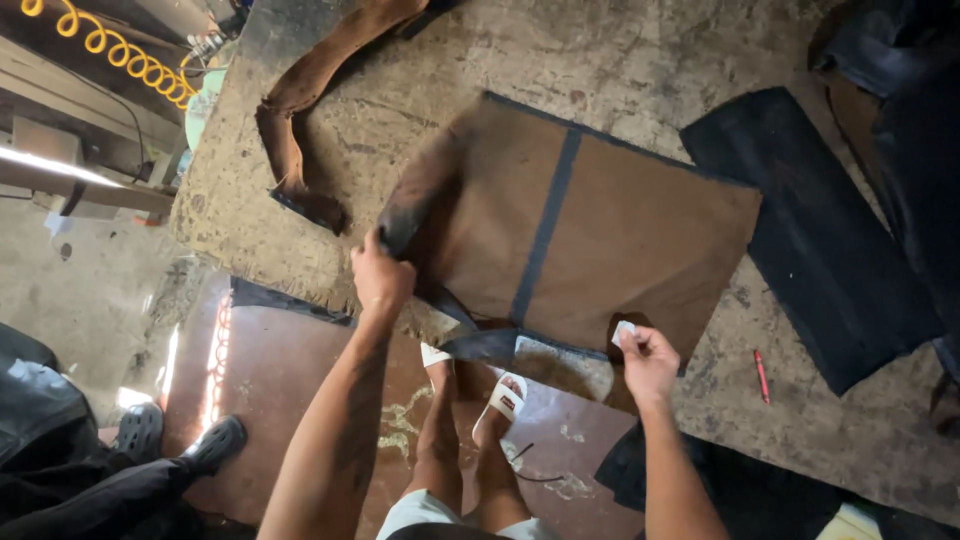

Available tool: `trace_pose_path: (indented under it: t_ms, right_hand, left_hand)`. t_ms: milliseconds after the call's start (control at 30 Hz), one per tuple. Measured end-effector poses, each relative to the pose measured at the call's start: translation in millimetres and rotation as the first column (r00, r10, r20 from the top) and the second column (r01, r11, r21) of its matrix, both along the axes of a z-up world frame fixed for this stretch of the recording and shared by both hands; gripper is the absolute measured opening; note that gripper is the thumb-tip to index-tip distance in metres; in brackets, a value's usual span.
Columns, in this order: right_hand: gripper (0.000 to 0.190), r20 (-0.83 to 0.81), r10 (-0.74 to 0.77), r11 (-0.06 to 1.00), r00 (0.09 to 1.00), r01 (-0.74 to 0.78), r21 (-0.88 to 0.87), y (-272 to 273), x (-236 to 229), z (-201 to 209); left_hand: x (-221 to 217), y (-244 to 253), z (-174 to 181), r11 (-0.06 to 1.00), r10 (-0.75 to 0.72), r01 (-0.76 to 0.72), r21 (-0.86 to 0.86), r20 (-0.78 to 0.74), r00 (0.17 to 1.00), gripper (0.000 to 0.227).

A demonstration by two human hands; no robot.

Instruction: Removing staples from the edge of a brown upholstery fabric piece using a small prying tool and fingers.

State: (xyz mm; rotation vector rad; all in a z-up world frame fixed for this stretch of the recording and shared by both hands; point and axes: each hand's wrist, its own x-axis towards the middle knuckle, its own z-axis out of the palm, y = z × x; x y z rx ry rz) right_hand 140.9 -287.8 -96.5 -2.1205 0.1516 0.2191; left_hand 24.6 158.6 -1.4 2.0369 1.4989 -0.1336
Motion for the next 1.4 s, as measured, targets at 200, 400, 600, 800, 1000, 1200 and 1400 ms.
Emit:
trace_pose_path:
  t_ms: [200, 400, 600, 800, 1000, 1200, 1400]
  right_hand:
    - [0.007, -0.017, -0.116, 0.99, 0.993, 0.117, 0.077, -27.1, 18.2, -29.5]
    - [0.015, -0.002, -0.184, 0.962, 0.983, 0.18, 0.204, 43.0, -20.8, 14.9]
    - [0.017, -0.072, 0.045, 0.99, 0.996, -0.035, 0.137, 106.3, -65.1, 22.2]
    - [0.011, -0.208, 0.218, 0.974, 0.954, -0.227, -0.023, 108.7, -70.1, -5.2]
    - [0.009, -0.162, 0.273, 0.959, 0.948, -0.281, -0.026, 110.7, -78.7, 7.0]
    - [0.009, -0.107, 0.279, 0.959, 0.954, -0.283, -0.023, 113.1, -78.7, 22.7]
    - [0.007, -0.081, 0.29, 0.957, 0.954, -0.29, 0.013, 115.2, -75.4, 33.5]
  left_hand:
    - [-51.7, -29.7, 9.4, 0.996, -0.049, 0.035, 0.081, 0.178, 0.983, 0.075]
    - [-47.0, -199.1, -121.7, 0.885, -0.445, 0.368, 0.287, 0.283, 0.85, 0.031]
    - [-25.5, -204.4, -47.3, 0.739, -0.671, 0.672, 0.041, -0.038, 0.74, 0.037]
    - [-16.2, -188.2, -67.2, 0.862, -0.462, 0.456, -0.22, 0.03, 0.887, 0.008]
    - [-9.8, -179.4, -54.4, 0.894, -0.275, 0.279, -0.352, 0.063, 0.96, 0.01]
    - [-8.7, -177.4, -71.9, 0.904, -0.228, 0.227, -0.362, 0.04, 0.973, 0.01]
    - [-6.9, -172.7, -75.3, 0.886, -0.107, 0.144, -0.441, 0.108, 0.988, 0.008]
